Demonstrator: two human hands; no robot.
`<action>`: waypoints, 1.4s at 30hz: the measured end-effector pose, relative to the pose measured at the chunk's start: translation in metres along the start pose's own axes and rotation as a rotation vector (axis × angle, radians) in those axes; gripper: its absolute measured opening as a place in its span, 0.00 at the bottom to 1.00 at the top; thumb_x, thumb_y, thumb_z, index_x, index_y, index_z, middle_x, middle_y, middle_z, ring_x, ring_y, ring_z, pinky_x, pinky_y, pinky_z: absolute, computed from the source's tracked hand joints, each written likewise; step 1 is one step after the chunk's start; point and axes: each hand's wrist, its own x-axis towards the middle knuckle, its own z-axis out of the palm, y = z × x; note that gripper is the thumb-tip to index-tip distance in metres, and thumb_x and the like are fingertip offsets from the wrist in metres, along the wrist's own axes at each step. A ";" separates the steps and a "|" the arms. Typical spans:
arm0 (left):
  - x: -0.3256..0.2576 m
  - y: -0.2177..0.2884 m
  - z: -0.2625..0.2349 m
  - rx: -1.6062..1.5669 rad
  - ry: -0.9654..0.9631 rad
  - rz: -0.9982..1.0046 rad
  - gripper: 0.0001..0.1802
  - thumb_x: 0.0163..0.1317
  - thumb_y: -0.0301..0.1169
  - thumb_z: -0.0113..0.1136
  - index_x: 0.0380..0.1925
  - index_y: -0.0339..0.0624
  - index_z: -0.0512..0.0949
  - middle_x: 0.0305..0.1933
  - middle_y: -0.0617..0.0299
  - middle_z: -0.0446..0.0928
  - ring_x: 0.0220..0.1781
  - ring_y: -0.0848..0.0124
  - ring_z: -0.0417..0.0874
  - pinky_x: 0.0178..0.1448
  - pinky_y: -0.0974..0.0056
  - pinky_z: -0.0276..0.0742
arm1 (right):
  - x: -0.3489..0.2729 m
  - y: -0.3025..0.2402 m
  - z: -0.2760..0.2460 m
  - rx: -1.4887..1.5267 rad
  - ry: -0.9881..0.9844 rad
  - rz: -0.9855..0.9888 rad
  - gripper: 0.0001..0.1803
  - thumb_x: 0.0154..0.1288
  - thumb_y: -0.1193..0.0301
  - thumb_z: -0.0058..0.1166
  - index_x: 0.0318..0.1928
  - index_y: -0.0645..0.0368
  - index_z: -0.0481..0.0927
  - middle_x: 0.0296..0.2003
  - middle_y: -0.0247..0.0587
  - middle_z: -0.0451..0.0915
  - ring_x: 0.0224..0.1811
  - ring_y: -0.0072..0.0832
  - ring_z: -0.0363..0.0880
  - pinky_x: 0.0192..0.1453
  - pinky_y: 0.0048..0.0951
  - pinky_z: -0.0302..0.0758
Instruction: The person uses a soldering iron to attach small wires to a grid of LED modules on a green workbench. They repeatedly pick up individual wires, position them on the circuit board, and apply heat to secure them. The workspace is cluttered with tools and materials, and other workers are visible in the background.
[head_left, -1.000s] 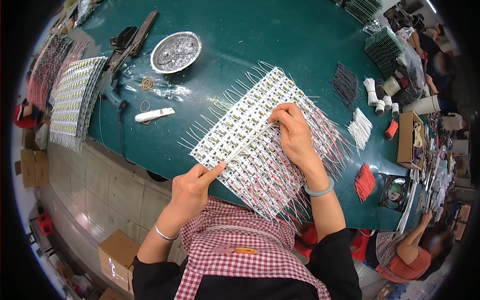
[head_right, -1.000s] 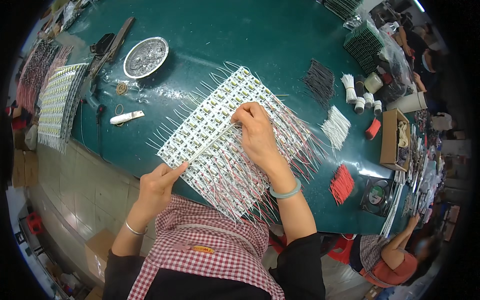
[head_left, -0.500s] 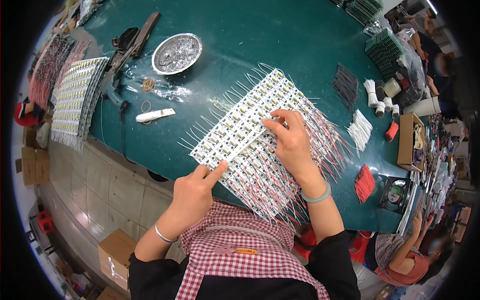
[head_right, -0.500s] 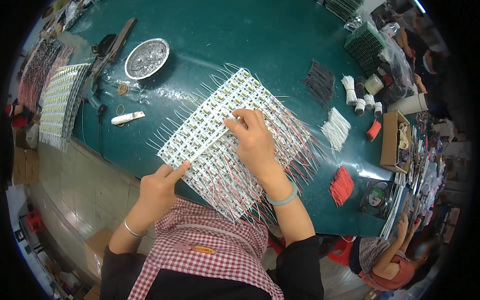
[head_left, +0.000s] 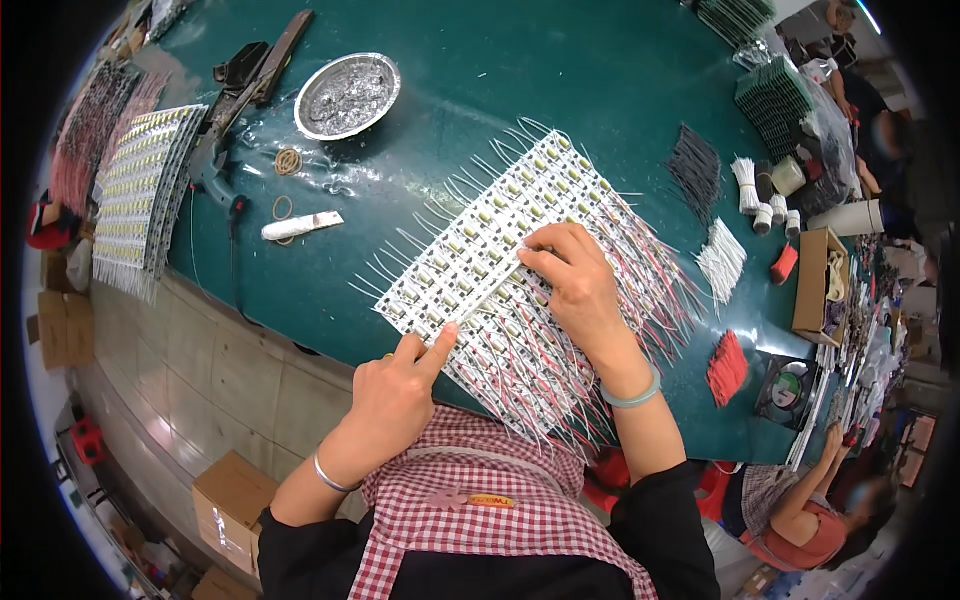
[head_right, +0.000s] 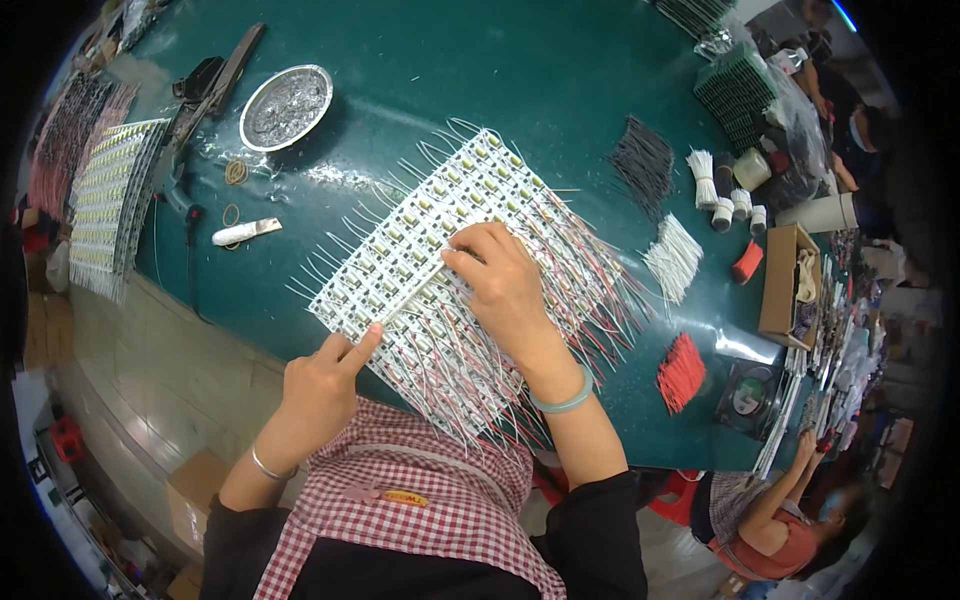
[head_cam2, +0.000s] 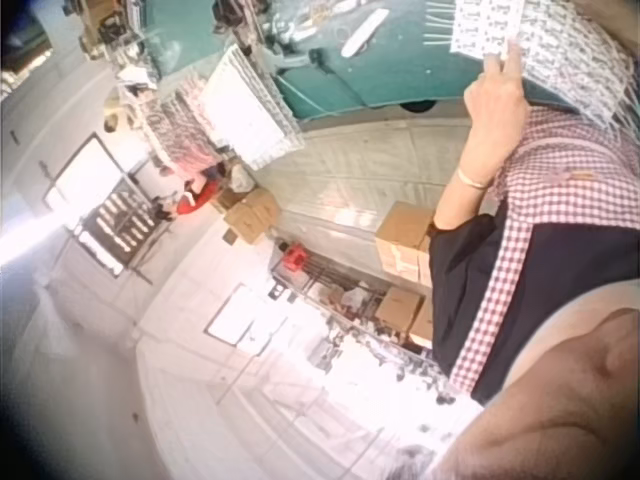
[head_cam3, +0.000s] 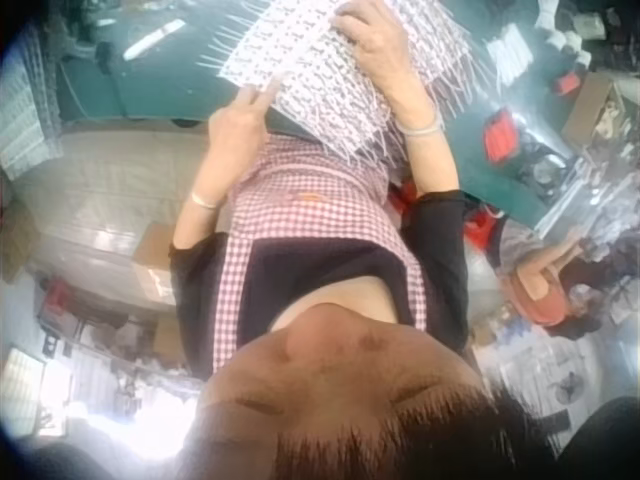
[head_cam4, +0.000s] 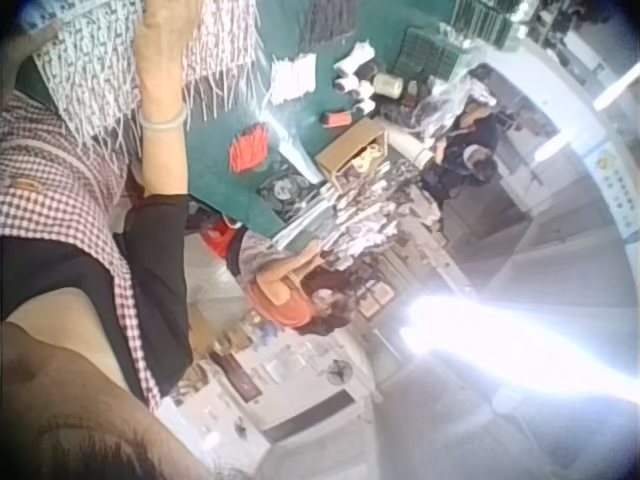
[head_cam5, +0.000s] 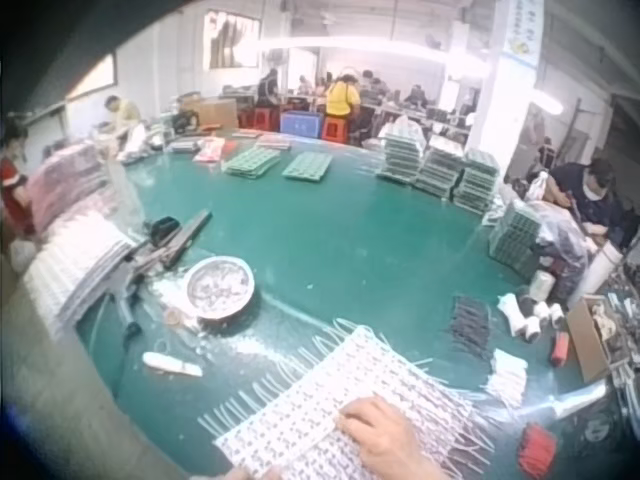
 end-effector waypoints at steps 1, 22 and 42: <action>0.000 0.001 -0.003 0.001 -0.018 -0.011 0.35 0.50 0.17 0.58 0.62 0.47 0.76 0.30 0.61 0.73 0.20 0.63 0.76 0.23 0.61 0.71 | 0.000 0.000 0.000 -0.014 -0.001 -0.003 0.16 0.45 0.87 0.53 0.36 0.61 0.83 0.39 0.37 0.80 0.48 0.37 0.77 0.47 0.36 0.75; -0.026 -0.022 -0.038 -0.260 0.167 -0.184 0.26 0.58 0.13 0.56 0.56 0.46 0.81 0.24 0.56 0.70 0.21 0.65 0.73 0.26 0.64 0.69 | 0.011 0.025 -0.029 0.112 0.194 0.322 0.20 0.59 0.89 0.45 0.49 0.62 0.82 0.50 0.50 0.78 0.51 0.45 0.78 0.53 0.37 0.75; 0.066 -0.006 0.004 -0.065 0.210 0.001 0.30 0.54 0.14 0.55 0.58 0.47 0.80 0.27 0.56 0.72 0.22 0.60 0.76 0.27 0.60 0.72 | 0.001 0.030 -0.019 0.164 0.221 0.356 0.20 0.60 0.87 0.46 0.52 0.62 0.79 0.51 0.50 0.78 0.51 0.45 0.78 0.55 0.37 0.75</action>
